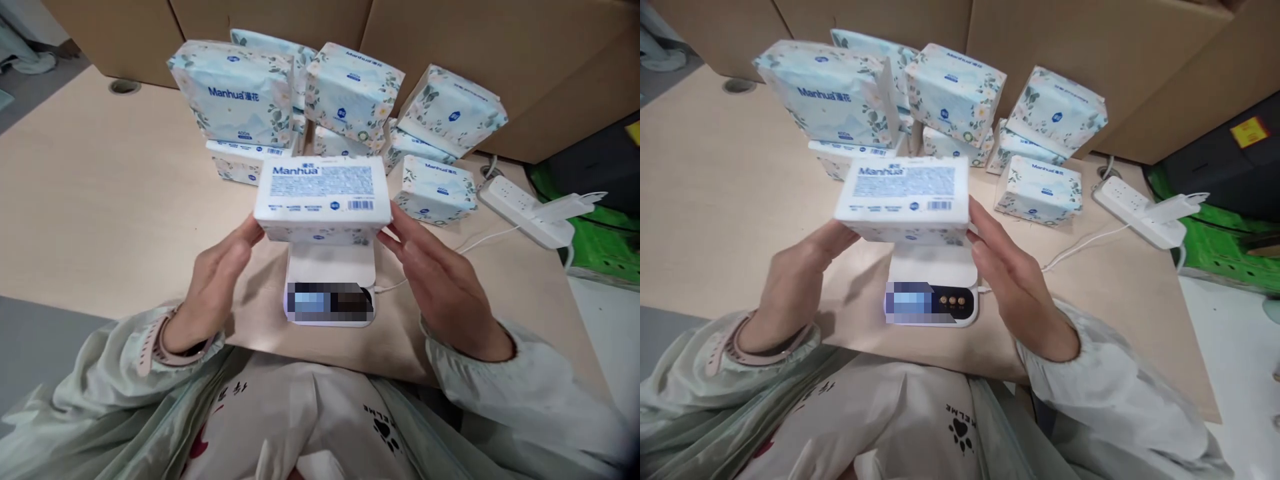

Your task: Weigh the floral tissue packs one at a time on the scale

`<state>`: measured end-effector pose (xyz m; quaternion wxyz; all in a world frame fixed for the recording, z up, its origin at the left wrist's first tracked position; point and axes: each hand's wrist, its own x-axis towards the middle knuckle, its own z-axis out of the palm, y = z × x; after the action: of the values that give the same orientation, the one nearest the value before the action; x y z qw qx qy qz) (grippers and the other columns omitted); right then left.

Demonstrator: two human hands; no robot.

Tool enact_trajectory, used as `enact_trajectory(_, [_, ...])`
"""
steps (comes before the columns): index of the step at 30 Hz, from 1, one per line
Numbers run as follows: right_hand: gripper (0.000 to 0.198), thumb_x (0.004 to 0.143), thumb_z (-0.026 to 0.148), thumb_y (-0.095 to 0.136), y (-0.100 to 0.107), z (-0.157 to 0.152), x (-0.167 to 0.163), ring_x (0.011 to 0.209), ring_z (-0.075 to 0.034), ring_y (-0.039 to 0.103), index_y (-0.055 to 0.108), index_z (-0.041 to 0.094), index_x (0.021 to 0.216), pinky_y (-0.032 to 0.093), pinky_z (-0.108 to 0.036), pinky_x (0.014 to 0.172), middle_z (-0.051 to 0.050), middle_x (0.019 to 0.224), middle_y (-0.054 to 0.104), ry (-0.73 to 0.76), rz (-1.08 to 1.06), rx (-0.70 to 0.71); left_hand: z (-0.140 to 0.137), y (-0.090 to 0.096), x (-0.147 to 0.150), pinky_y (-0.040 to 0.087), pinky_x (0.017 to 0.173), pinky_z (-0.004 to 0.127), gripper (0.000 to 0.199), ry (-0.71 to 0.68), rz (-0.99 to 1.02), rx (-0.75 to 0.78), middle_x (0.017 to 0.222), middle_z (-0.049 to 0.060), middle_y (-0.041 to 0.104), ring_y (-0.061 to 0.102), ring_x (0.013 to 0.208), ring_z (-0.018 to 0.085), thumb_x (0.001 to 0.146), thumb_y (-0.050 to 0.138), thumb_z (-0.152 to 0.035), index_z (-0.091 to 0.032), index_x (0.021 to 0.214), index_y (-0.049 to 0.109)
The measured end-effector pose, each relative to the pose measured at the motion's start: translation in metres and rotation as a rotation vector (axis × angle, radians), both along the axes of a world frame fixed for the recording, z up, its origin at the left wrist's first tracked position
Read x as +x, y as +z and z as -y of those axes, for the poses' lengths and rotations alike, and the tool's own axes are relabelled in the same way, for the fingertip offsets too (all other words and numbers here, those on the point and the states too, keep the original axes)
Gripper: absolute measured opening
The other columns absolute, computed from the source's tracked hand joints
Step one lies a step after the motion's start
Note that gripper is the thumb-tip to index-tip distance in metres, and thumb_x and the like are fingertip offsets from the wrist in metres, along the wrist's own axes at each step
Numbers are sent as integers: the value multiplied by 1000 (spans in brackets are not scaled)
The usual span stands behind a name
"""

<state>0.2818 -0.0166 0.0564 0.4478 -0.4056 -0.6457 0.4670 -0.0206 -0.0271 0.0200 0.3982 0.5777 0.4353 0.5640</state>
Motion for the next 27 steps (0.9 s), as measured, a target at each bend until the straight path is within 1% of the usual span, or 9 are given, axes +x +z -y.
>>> enact_trajectory(2, [51,113,48,61,-20,4,13,169,-27,47,56,51,163,48,-57,139,12,176,53,-46,8,37,-4,-9,7,54,131,61,49,-82,-79,7,156,8,73,64,153,37,110,63,-53,-30,151,76])
enact_trajectory(4, [52,112,45,62,-38,5,22,167,-27,51,57,48,164,52,-57,136,8,175,55,-84,38,85,-8,-18,10,57,129,58,47,-93,-135,38,154,7,74,68,150,35,110,64,-51,-32,152,75])
enact_trajectory(7, [48,111,40,65,-58,5,33,160,-28,60,65,43,158,52,-58,135,2,168,65,-206,97,162,-13,-27,13,63,123,52,40,42,-150,119,144,5,80,74,141,32,108,69,-49,-33,143,81])
enact_trajectory(10, [40,110,38,64,-68,6,39,149,-28,69,74,39,149,55,-58,131,-2,155,76,-372,110,234,-18,-30,15,62,122,50,32,200,-89,152,134,5,84,78,133,31,107,71,-47,-30,128,88])
enact_trajectory(13, [33,111,38,61,-73,8,40,139,-28,75,79,37,139,61,-57,123,-4,143,82,-454,84,250,-20,-28,16,63,114,49,27,278,-42,132,123,5,87,80,123,29,106,71,-44,-29,117,90])
enact_trajectory(15, [30,111,38,61,-73,9,38,136,-29,76,81,36,133,63,-57,120,-4,138,83,-468,61,243,-21,-26,17,62,110,50,24,306,-27,112,117,4,88,81,118,30,103,73,-44,-29,112,91])
enact_trajectory(19, [25,110,39,61,-70,11,35,132,-31,78,82,32,124,64,-58,117,-7,134,84,-472,72,235,-22,-25,18,61,109,53,20,324,-11,87,109,3,88,81,114,31,99,77,-43,-28,104,90])
enact_trajectory(22, [25,110,39,61,-70,13,34,129,-30,79,81,30,123,65,-57,114,-8,133,84,-454,100,233,-22,-27,16,62,106,51,19,314,-1,90,108,4,87,81,111,30,100,77,-41,-27,104,89])
enact_trajectory(27, [25,109,37,63,-71,13,31,125,-27,80,82,32,125,66,-51,111,-6,130,85,-448,82,260,-22,-29,15,63,98,45,18,318,21,120,103,4,87,81,103,27,102,75,-37,-25,103,89])
